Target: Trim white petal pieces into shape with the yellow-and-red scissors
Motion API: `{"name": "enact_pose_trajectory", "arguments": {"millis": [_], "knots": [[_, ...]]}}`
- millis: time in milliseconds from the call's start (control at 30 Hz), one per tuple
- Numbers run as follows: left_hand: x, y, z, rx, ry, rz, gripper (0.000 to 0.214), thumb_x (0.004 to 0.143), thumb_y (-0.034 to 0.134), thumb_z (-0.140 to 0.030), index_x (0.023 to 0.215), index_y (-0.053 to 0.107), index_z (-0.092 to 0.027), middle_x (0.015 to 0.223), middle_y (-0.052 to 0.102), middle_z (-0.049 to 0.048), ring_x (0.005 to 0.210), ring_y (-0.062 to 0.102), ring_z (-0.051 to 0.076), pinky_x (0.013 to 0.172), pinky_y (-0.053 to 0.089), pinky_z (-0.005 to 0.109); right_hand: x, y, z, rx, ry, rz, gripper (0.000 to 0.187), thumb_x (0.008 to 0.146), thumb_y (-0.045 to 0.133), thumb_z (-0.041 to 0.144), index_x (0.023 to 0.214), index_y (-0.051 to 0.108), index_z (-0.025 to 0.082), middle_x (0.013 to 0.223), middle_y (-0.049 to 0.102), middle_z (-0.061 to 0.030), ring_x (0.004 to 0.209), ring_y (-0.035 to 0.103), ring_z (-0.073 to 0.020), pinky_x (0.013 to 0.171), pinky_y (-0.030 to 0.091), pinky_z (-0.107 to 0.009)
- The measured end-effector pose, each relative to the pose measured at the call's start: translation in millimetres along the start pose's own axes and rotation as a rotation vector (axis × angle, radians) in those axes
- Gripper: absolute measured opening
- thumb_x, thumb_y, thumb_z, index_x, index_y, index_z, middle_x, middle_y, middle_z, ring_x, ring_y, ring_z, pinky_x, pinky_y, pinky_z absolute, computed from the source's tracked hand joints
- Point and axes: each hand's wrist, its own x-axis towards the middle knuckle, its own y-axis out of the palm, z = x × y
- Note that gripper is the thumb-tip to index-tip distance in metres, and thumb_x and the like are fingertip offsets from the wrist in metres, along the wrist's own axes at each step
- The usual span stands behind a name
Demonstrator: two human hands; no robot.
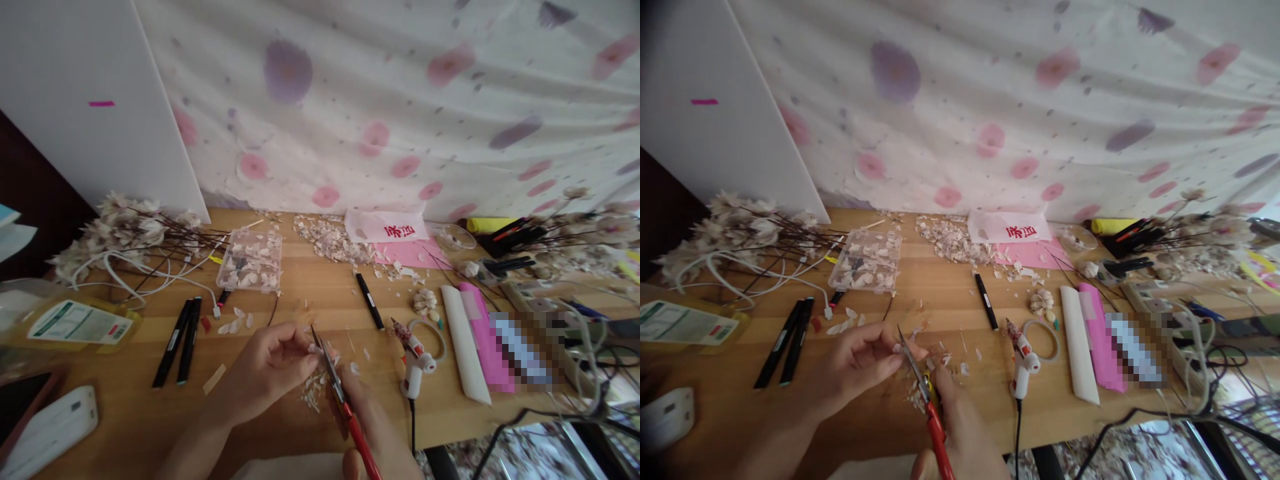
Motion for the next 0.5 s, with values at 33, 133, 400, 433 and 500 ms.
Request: {"name": "enact_pose_trajectory", "arguments": {"millis": [33,133,400,433,500], "knots": [[0.2,-1.1,-0.2,-0.001,-0.009,0.011,0.021,0.084,0.077,-0.036,0.079,0.064,-0.021,0.098,0.083,0.007,0.096,0.075,0.02,0.084,0.052,0.027,0.7,-0.5,1.2,0.015,0.028,-0.019,0.11,0.08,0.035,0.096,0.161,0.033,0.021,0.155,0.051,-0.0218,0.142,0.045,-0.046,0.112,0.039,-0.057],[1.6,-3.7,0.2,0.004,-0.017,0.033,0.019,0.084,0.076,-0.035,0.08,0.064,-0.021,0.098,0.083,0.007,0.094,0.075,0.02,0.082,0.051,0.027,9.3,-3.3,5.3,0.116,0.048,-0.008,0.099,0.073,0.052,0.096,0.139,0.06,0.022,0.125,0.071,-0.0153,0.114,0.065,-0.0397,0.098,0.051,-0.047],[4.2,7.2,20.3,-0.053,0.03,-0.004,0.018,0.086,0.075,-0.032,0.077,0.065,-0.021,0.105,0.08,0.0057,0.102,0.072,0.02,0.091,0.052,0.031,30.5,6.8,7.9,0.503,0.072,-0.291,0.048,0.076,0.081,0.065,0.083,0.061,0.023,0.074,0.061,0.002,0.062,0.052,-0.014,0.056,0.044,-0.024],[3.7,9.2,23.5,-0.039,0.029,-0.016,0.018,0.086,0.076,-0.032,0.077,0.066,-0.021,0.105,0.079,0.006,0.102,0.072,0.02,0.092,0.052,0.031,32.8,9.0,11.3,0.577,0.076,-0.311,0.039,0.08,0.083,0.055,0.083,0.061,0.022,0.074,0.062,0.0019,0.061,0.053,-0.0135,0.056,0.044,-0.023],[2.4,11.8,28.8,-0.015,0.023,-0.038,0.019,0.087,0.076,-0.034,0.077,0.066,-0.02,0.104,0.079,0.006,0.101,0.071,0.021,0.094,0.051,0.032,37.9,12.5,18.5,0.721,0.091,-0.324,0.03,0.084,0.083,0.043,0.078,0.062,0.022,0.072,0.063,0.0018,0.056,0.055,-0.0129,0.052,0.046,-0.024]]}}
